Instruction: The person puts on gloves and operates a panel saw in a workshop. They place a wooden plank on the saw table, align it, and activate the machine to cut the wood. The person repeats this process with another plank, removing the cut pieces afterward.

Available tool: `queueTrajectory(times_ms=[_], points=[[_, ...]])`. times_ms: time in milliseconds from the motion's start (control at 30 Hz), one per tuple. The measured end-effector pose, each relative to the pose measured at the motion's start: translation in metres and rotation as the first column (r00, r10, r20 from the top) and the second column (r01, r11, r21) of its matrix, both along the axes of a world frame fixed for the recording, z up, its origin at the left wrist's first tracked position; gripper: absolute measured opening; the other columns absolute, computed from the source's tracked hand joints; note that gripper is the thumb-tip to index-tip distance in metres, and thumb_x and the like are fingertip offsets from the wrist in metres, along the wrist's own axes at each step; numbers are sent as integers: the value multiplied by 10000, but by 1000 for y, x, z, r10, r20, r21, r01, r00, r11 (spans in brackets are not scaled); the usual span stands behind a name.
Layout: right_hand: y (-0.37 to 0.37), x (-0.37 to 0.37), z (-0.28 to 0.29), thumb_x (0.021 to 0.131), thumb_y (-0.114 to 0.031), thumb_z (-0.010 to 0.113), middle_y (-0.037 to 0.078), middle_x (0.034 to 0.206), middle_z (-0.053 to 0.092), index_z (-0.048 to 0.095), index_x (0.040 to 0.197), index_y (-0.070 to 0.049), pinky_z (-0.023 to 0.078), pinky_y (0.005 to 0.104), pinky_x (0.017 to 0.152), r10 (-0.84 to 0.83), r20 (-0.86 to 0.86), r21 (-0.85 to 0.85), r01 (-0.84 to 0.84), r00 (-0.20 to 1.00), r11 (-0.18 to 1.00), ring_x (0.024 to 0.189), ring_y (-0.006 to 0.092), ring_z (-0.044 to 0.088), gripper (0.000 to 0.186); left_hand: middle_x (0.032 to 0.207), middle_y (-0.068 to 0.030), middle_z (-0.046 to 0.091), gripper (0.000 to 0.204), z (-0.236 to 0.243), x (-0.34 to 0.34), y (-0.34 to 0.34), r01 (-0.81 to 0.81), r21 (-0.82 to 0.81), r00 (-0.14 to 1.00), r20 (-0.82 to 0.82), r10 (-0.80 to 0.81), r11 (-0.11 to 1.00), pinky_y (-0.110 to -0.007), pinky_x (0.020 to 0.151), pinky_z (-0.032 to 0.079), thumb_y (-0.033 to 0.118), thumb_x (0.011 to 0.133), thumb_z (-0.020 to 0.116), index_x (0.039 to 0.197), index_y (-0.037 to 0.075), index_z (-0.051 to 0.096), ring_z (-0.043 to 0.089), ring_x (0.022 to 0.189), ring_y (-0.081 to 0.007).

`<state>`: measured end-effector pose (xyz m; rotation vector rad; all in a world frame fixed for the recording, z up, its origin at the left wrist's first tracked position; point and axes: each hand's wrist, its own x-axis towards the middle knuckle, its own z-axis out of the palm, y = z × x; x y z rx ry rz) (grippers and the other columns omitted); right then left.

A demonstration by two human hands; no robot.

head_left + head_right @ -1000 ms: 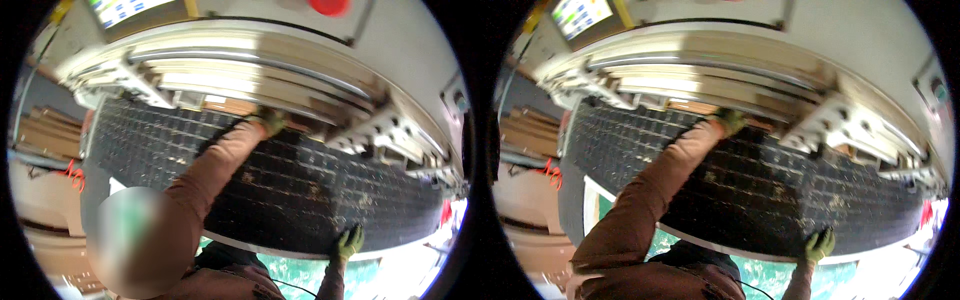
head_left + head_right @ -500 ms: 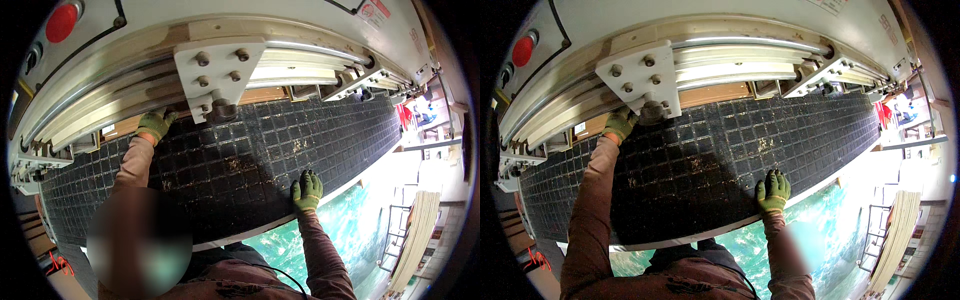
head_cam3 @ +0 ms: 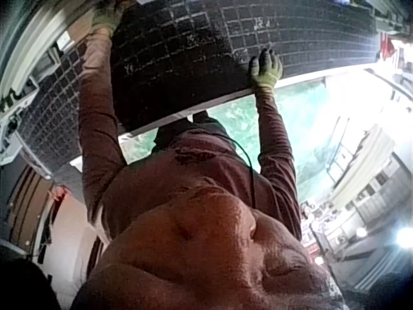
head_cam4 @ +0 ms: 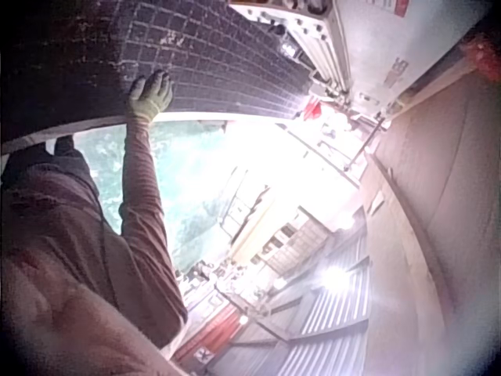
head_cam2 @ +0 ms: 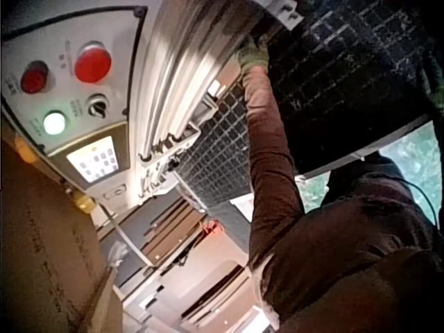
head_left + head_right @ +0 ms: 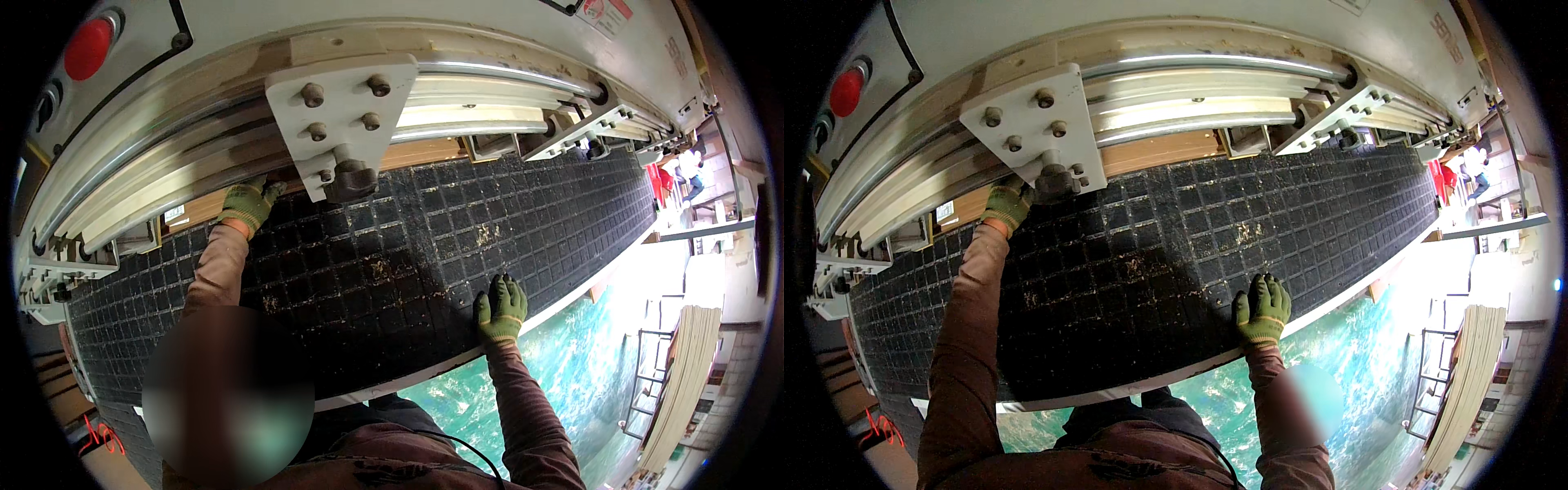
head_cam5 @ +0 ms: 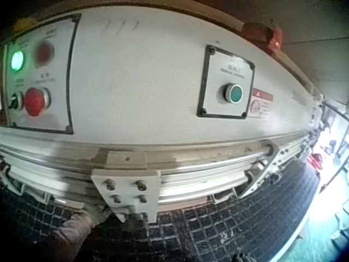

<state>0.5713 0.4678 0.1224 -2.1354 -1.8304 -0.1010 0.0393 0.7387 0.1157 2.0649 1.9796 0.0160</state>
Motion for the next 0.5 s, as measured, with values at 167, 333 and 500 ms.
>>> queueTrajectory(times_ms=[167,333,500], points=[[4,7,-7,931,-366,712,226,1384,640,658,1394,-40,431,585,1131,55,88,55,-60,995,997,1317,474,559,569,1483,-232,612,680,0,3,-4,8,47,999,49,-11,999,-526,1124,456,622,1043,504,1496,123,587,589,1329,-445],[-4,35,-37,950,-368,703,238,1406,642,667,1399,-48,466,569,1116,156,140,87,-169,978,982,1309,460,580,552,1554,-187,558,755,16,27,-28,-16,117,998,-61,23,993,-544,1236,328,723,1034,428,1545,179,543,495,1442,-401],[-12,32,-40,1022,-373,641,228,1461,631,653,1440,-43,454,562,1144,89,97,57,-94,991,994,1337,462,575,533,1612,-167,480,707,-16,31,-54,84,503,984,-177,8,860,-625,1278,199,587,951,629,1491,133,592,383,1496,-437]])
